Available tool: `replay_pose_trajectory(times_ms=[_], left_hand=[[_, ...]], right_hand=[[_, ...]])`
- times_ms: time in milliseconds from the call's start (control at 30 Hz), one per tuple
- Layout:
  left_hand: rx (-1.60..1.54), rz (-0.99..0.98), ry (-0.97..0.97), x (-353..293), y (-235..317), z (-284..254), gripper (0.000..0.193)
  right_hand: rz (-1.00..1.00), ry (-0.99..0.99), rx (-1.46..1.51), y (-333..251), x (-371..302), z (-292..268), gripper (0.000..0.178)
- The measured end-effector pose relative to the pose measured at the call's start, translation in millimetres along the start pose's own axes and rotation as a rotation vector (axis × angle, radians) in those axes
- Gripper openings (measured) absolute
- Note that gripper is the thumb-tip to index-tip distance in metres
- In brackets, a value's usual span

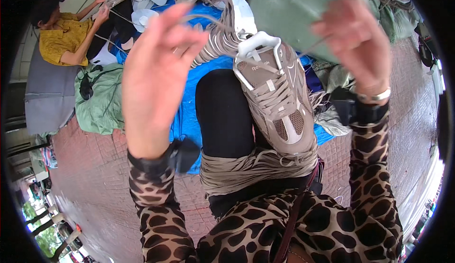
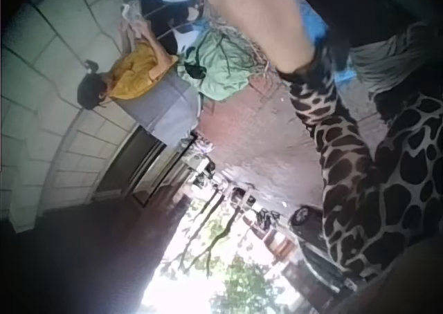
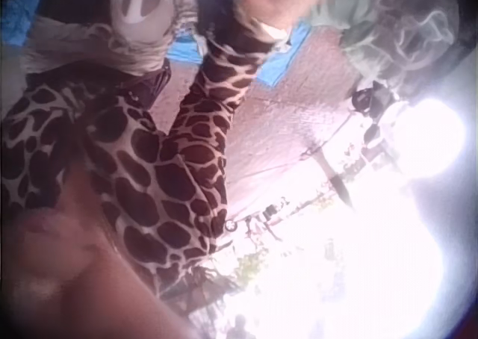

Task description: The person sits on a blue tarp and laces a beige Reebok sneaker by hand. They repeatedly thread the laces through the eyelets, pull them tight, and adjust the fit while another person works nearby.

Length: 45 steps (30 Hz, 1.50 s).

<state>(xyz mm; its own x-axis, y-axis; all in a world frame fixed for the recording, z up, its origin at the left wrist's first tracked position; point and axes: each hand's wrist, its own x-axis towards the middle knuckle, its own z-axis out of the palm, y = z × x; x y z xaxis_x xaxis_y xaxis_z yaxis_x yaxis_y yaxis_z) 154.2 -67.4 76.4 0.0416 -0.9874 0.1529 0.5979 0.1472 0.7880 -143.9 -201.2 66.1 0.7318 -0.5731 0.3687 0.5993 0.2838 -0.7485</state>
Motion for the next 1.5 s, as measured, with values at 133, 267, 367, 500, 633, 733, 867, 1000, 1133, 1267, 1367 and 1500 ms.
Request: replay_pose_trajectory(times_ms=[133, 267, 367, 500, 633, 733, 867, 1000, 1133, 1267, 1367, 1500], left_hand=[[-0.469, 0.081, 0.162, -61, 29, -79, 0.040], [-0.565, 0.098, 0.569, -145, 25, -160, 0.039], [-0.493, 0.177, 0.879, -190, 6, -195, 0.039], [-0.300, 0.052, 1.017, -198, -21, -196, 0.039], [0.118, -0.114, 0.919, -159, -37, -151, 0.040], [0.357, -0.288, 0.695, -118, -47, -104, 0.032], [0.649, -0.365, 0.424, -76, -63, -53, 0.024], [0.990, -0.174, 0.206, -53, -83, -30, 0.020], [0.945, -0.351, 0.106, -50, -86, -24, 0.016], [1.042, -0.387, 0.057, -56, -85, -21, 0.013], [1.143, -0.293, 0.062, -59, -90, -19, 0.012], [1.210, -0.166, 0.084, -62, -99, -18, 0.011]], right_hand=[[-0.128, 0.193, 0.378, -74, -64, -72, 0.015], [-0.288, 0.961, 0.107, -105, -152, -127, 0.012], [-0.296, 0.982, 0.303, -101, -193, -143, 0.024], [-0.123, 0.991, -0.114, -73, -179, -124, 0.026], [0.288, 0.855, -0.857, -27, -116, -66, 0.023], [0.452, 0.470, -1.101, 4, -73, -22, 0.016], [0.554, 0.206, -1.225, 29, -33, 7, 0.013], [0.505, 0.113, -1.335, 38, -17, 9, 0.012], [0.468, -0.034, -1.554, 38, -10, 11, 0.014], [0.329, -0.194, -1.952, 53, 0, 24, 0.014], [0.365, -0.254, -2.122, 59, 4, 35, 0.011], [0.386, -0.107, -1.940, 52, 0, 33, 0.010]])
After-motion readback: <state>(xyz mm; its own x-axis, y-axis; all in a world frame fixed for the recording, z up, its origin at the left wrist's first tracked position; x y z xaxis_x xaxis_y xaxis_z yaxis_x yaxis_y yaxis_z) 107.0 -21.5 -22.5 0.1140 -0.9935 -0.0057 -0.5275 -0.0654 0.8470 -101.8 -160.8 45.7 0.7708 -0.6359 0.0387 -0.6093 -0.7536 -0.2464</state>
